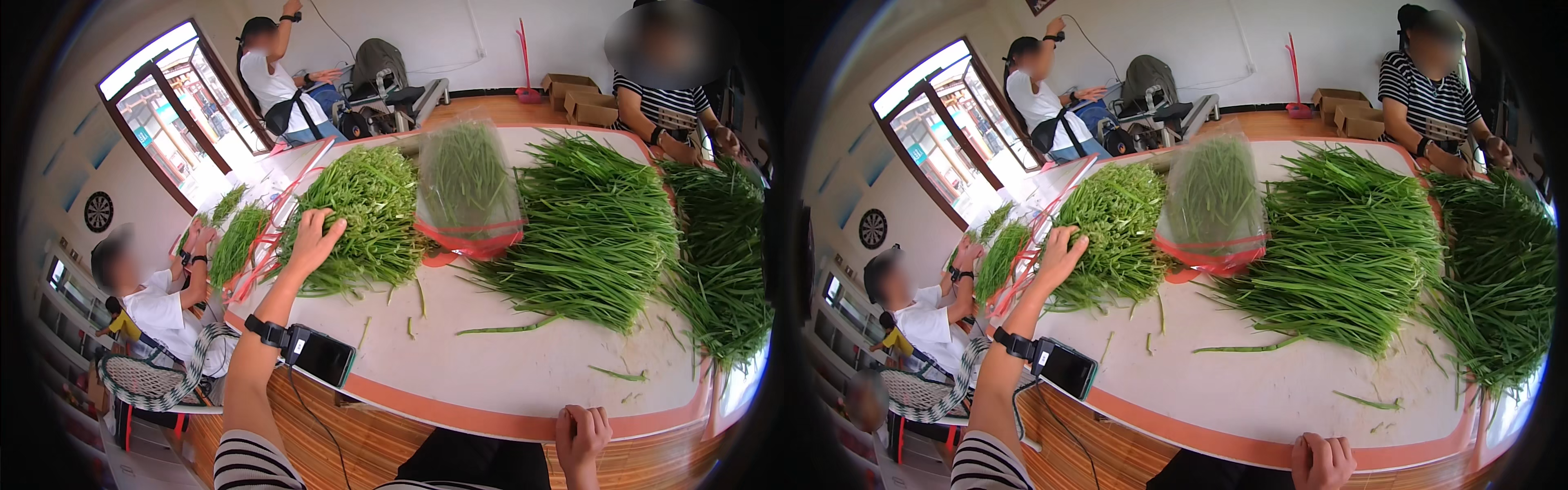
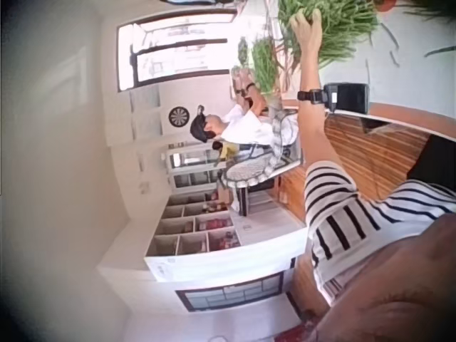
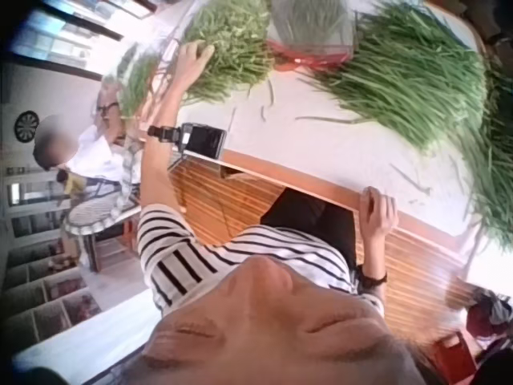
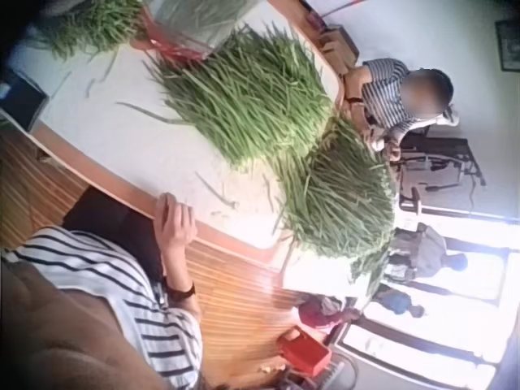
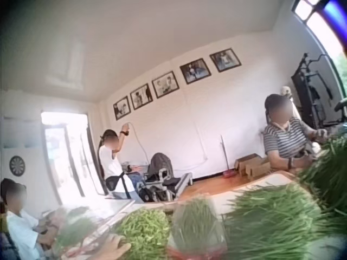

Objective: The person trims long green vegetables by hand, snapping off ends and placing trimmed pieces into a pile. They handle the vegetables one at a time and occasionally adjust the pile on the table.

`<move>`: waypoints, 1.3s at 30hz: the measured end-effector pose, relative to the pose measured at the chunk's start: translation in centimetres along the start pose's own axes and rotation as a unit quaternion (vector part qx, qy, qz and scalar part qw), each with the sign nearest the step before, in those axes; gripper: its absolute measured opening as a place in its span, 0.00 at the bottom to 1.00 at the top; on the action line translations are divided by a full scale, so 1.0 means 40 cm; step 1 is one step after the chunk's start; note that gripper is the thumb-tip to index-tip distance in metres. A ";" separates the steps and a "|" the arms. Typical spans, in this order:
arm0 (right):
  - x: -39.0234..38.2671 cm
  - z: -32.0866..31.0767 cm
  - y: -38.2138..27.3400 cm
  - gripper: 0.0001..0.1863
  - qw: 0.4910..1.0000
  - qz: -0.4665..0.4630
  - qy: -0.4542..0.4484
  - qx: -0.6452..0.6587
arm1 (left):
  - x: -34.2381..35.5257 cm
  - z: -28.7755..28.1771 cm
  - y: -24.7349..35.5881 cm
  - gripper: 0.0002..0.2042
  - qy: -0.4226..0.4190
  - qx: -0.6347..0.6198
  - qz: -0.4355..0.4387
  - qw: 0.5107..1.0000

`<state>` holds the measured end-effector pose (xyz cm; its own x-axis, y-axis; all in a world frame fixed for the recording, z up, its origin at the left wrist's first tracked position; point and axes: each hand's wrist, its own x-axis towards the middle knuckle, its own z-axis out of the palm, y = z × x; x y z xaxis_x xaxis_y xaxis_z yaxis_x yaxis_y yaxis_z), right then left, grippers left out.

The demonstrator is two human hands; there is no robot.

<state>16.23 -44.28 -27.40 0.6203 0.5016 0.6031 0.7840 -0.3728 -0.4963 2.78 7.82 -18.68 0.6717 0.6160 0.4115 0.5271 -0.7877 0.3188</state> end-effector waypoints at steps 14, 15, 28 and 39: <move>-0.010 -0.002 0.002 0.04 0.999 -0.019 0.024 0.009 | 0.021 -0.123 0.077 0.28 0.167 0.112 0.037 0.979; -0.011 -0.002 0.002 0.04 1.000 -0.016 0.021 0.006 | 0.045 -0.121 0.068 0.27 0.171 0.051 0.022 0.984; -0.010 0.001 0.007 0.03 1.000 -0.012 0.021 -0.019 | 0.271 -0.018 -0.086 0.43 0.007 -0.139 -0.159 0.977; -0.015 0.006 0.007 0.04 1.000 -0.013 0.012 -0.006 | 0.021 0.004 -0.052 0.32 -0.025 -0.011 -0.056 0.998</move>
<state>16.06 -44.50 -28.07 0.5992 0.4933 0.6305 0.8006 -0.3691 -0.4721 2.33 9.98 -19.14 0.6351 0.6991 0.3287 0.5895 -0.7135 0.3786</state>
